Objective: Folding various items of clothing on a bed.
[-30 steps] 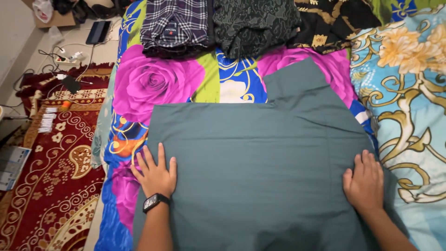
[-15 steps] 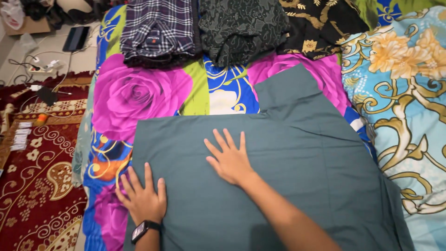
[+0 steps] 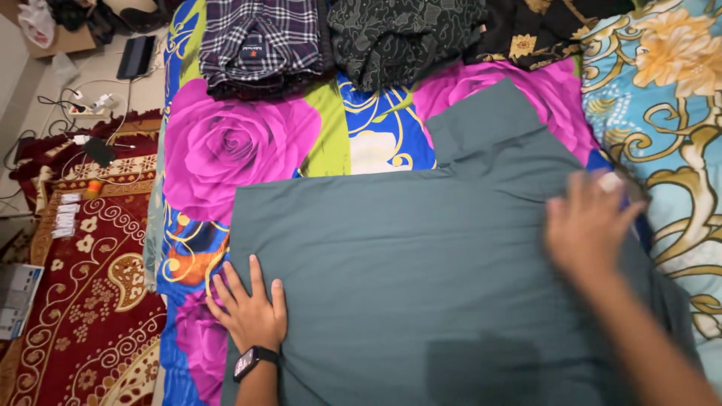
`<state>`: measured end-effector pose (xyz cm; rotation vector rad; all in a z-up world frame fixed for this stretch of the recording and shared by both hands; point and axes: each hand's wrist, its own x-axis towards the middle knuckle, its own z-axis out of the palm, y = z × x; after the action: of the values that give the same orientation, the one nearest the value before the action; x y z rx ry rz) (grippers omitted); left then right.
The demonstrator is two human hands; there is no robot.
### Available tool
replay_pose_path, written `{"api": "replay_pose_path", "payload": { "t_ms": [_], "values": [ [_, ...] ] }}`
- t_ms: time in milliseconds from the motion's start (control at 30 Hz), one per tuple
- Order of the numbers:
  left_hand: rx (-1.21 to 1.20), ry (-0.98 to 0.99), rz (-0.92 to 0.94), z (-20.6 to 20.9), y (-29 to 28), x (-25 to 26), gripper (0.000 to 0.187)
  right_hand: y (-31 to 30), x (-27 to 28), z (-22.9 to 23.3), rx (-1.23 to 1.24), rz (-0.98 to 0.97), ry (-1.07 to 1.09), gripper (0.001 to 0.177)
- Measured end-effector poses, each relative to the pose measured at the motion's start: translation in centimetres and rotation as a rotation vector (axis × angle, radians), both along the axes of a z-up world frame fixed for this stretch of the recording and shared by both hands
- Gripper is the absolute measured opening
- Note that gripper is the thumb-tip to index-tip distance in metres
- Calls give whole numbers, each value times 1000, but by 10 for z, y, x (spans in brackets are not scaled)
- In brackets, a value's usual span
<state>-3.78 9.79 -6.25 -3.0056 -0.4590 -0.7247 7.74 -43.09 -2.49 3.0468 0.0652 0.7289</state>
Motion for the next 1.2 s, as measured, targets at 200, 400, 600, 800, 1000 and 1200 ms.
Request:
{"api": "replay_pose_path", "payload": {
  "t_ms": [200,400,600,800,1000,1200],
  "values": [
    [2,0,-13,-4,5,2,63,122,-69,-11,126,161,122,61],
    [-49,-3,90,3,-12,29,64,119,-71,-24,256,197,103,56],
    [-235,-72,-599,71,-192,103,64,118,-71,-41,307,192,75,56],
    [-214,-19,-763,34,-252,133,62,119,-67,-57,289,189,86,59],
    [-155,22,-613,37,-119,138,63,120,-67,-58,272,171,66,58],
    [39,228,154,32,14,161,65,122,-68,-53,271,174,45,57]
  ]
}}
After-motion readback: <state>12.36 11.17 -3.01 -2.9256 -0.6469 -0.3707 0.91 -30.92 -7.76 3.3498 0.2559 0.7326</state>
